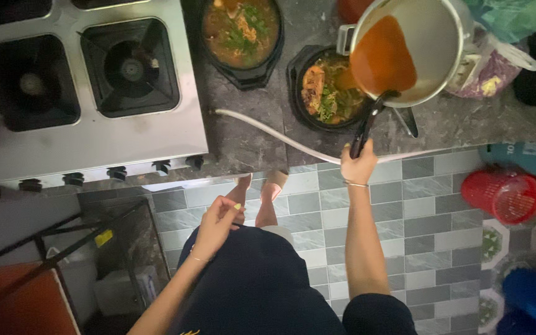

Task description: The person prepares bowls of noodle soup by cutting greens into bowls using scissors, pouring broth from a pot into the bowls, and carrying a bowl to set it on a wooden table.

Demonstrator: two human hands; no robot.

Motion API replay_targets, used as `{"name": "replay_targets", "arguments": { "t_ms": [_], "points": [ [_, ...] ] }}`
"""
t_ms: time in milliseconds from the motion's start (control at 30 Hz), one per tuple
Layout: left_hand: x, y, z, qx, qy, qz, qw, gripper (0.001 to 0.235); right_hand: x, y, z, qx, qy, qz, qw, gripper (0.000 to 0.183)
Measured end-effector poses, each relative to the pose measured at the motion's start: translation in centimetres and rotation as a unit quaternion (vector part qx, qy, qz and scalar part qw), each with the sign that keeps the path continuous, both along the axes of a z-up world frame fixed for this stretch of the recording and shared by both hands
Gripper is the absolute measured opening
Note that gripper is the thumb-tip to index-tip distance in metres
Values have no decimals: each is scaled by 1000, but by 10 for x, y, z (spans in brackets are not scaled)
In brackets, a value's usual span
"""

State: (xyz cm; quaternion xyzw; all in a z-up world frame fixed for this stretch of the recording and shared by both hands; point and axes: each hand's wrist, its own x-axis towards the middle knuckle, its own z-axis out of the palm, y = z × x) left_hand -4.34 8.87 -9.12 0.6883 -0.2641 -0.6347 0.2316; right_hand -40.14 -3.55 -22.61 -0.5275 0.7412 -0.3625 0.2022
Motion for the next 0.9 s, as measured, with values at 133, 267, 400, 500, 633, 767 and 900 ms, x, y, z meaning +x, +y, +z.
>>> {"name": "replay_targets", "arguments": {
  "t_ms": [133, 267, 400, 500, 633, 767, 900],
  "points": [
    [1, 7, -7, -5, 23, 21, 1000, 18, -4, -2, 7, 2, -5, -1, 1000, 22],
    [0, 9, -7, -29, 21, 20, 999, 18, -11, -1, 7, 3, 29, 4, 1000, 23],
    [1, 5, -3, -24, 5, 19, 1000, 19, -17, 0, 7, 1, 26, 13, 1000, 25],
    [2, 6, 0, -32, 7, 31, 999, 18, -19, 3, 10, 13, 24, 7, 1000, 24],
    [3, 7, -1, -41, 17, 47, 998, 19, -19, 5, 17, 7, 29, 12, 999, 23],
    [5, 8, -2, -53, 18, 50, 997, 18, -15, 4, 22, 2, 26, 12, 1000, 22],
    [7, 7, 0, -53, 6, 48, 997, 18, -13, 6, 24, -5, 35, 16, 999, 21]
  ]
}}
